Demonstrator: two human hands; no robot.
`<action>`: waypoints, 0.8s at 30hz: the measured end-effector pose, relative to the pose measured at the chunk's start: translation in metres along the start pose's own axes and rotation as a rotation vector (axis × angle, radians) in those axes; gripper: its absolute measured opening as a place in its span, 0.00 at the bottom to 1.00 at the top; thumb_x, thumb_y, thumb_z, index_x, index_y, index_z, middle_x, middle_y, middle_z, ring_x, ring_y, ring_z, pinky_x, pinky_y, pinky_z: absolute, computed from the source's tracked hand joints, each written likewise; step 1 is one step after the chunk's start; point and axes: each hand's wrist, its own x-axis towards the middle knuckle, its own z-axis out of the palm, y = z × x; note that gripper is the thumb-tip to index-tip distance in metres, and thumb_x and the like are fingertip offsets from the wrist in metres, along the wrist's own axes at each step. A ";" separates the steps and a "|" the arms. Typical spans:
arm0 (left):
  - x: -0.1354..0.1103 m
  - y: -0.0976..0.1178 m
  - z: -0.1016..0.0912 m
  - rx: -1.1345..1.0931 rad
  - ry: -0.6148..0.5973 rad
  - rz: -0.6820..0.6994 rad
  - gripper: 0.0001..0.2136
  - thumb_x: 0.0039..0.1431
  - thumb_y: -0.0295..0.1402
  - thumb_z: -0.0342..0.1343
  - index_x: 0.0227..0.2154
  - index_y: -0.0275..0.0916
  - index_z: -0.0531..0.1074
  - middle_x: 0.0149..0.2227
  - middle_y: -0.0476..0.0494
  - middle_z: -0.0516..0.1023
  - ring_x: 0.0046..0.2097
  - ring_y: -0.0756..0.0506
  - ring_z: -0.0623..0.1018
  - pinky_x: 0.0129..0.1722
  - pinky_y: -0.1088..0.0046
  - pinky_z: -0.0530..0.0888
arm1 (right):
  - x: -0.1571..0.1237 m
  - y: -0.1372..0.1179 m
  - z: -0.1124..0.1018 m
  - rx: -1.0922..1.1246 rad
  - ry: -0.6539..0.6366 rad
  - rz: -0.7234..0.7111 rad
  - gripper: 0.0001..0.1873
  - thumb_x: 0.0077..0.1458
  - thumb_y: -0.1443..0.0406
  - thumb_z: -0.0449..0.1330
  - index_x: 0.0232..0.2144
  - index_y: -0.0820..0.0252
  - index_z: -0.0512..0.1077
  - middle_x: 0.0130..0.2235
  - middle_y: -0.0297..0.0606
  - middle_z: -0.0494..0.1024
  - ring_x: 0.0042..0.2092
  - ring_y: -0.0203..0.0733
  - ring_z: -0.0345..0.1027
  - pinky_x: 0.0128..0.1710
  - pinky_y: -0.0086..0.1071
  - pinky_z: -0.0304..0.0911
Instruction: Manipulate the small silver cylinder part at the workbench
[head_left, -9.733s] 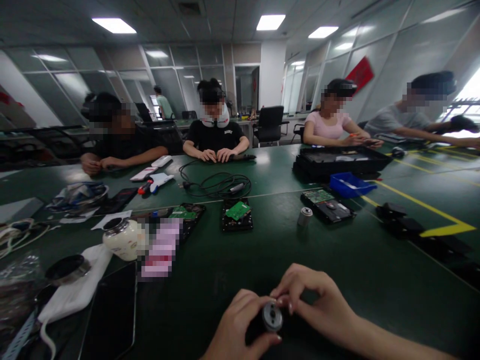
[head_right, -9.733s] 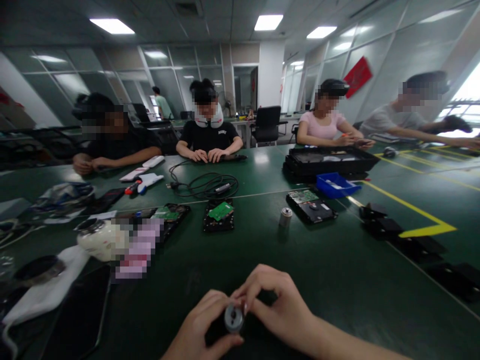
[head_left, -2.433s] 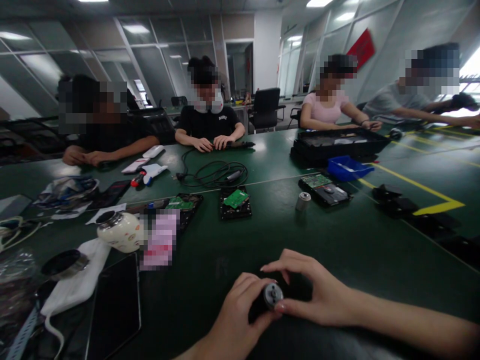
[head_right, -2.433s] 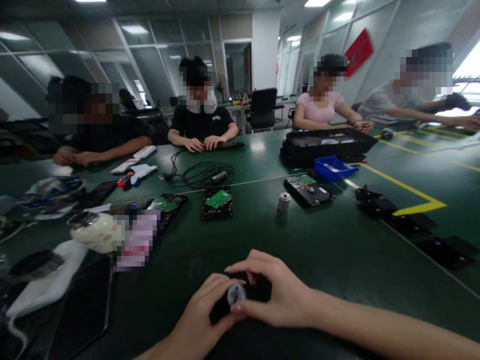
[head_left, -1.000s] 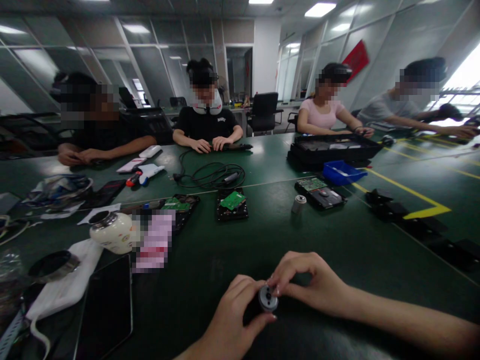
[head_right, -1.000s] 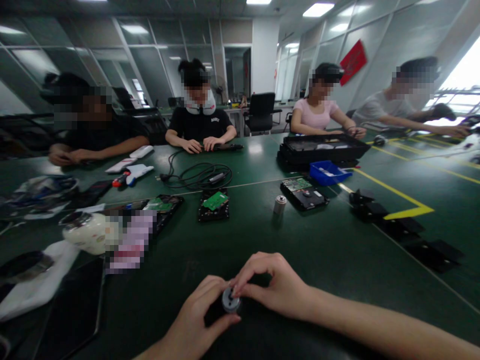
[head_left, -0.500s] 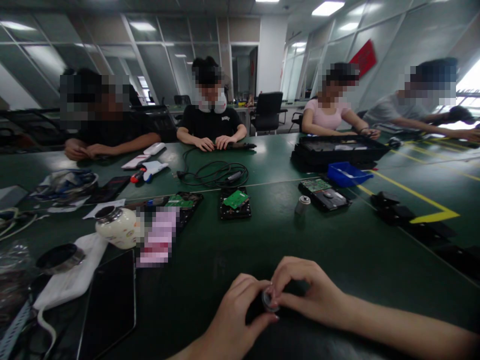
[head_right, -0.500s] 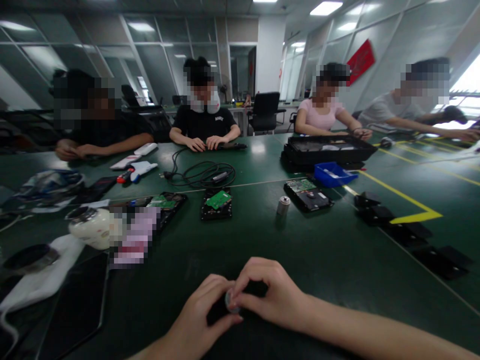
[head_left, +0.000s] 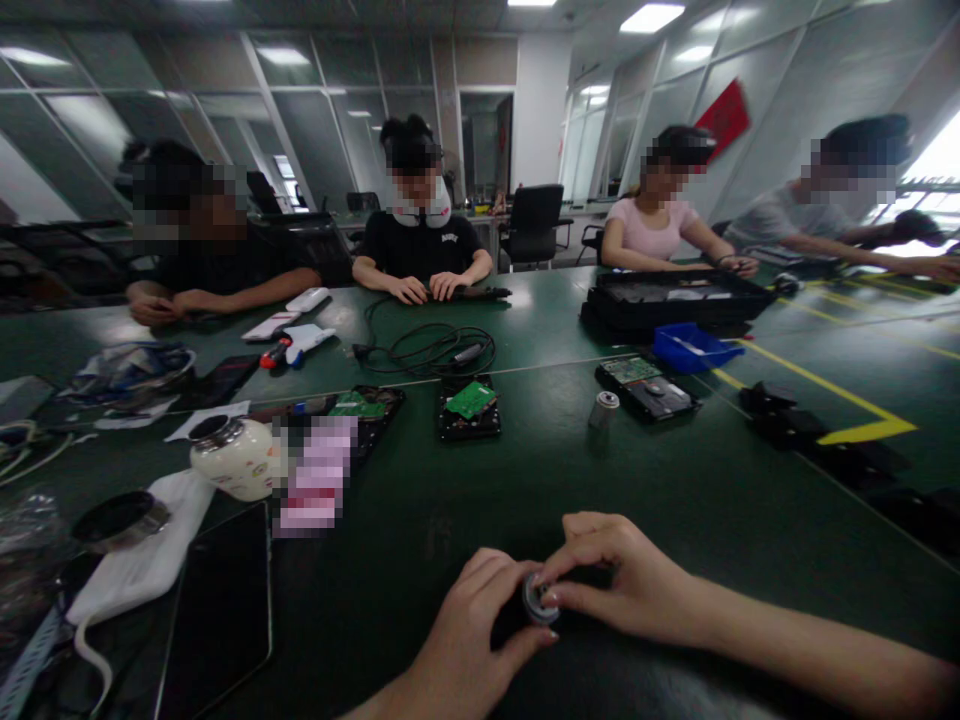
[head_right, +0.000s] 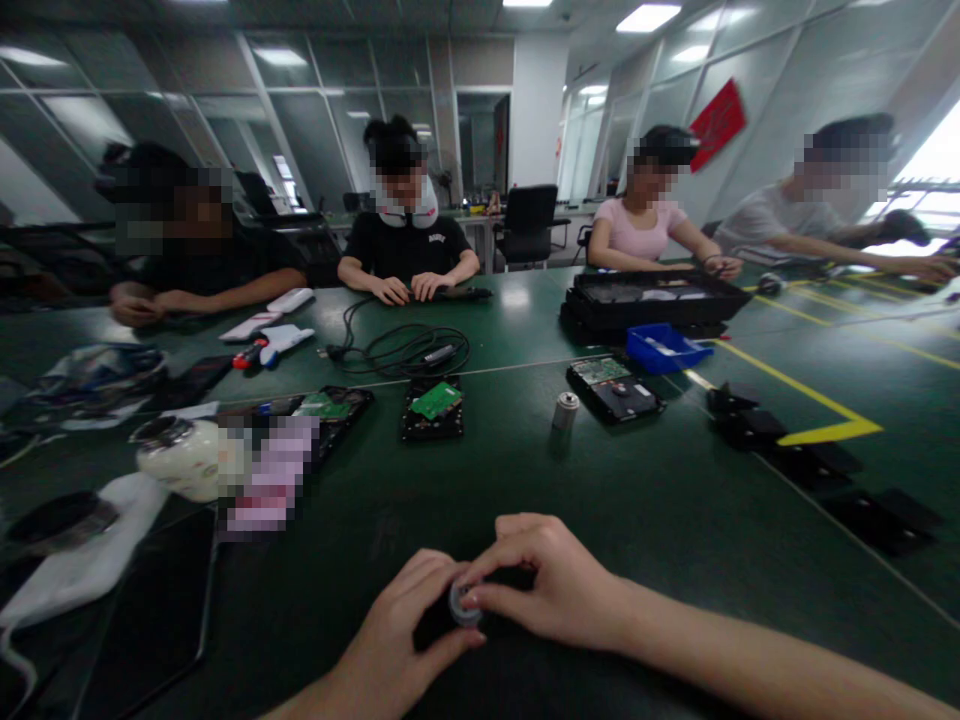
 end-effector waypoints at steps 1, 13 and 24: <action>0.000 0.000 0.000 0.000 -0.003 -0.005 0.16 0.53 0.27 0.65 0.45 0.39 0.72 0.40 0.44 0.75 0.43 0.43 0.73 0.44 0.66 0.71 | 0.001 0.000 -0.004 -0.012 0.021 0.001 0.11 0.59 0.58 0.60 0.38 0.55 0.80 0.25 0.33 0.71 0.28 0.34 0.63 0.28 0.27 0.55; 0.000 0.005 -0.005 -0.021 -0.054 -0.062 0.19 0.55 0.27 0.63 0.50 0.43 0.71 0.45 0.44 0.75 0.48 0.41 0.72 0.50 0.63 0.70 | -0.012 0.088 -0.041 -0.462 0.130 0.172 0.13 0.61 0.56 0.57 0.42 0.51 0.78 0.30 0.35 0.74 0.32 0.38 0.67 0.36 0.32 0.56; -0.002 0.000 -0.002 -0.015 -0.045 -0.048 0.20 0.54 0.28 0.64 0.50 0.45 0.70 0.45 0.46 0.75 0.48 0.42 0.72 0.50 0.63 0.70 | -0.010 0.068 -0.031 -0.355 0.135 0.146 0.12 0.61 0.57 0.57 0.39 0.53 0.79 0.25 0.34 0.72 0.29 0.36 0.64 0.33 0.30 0.56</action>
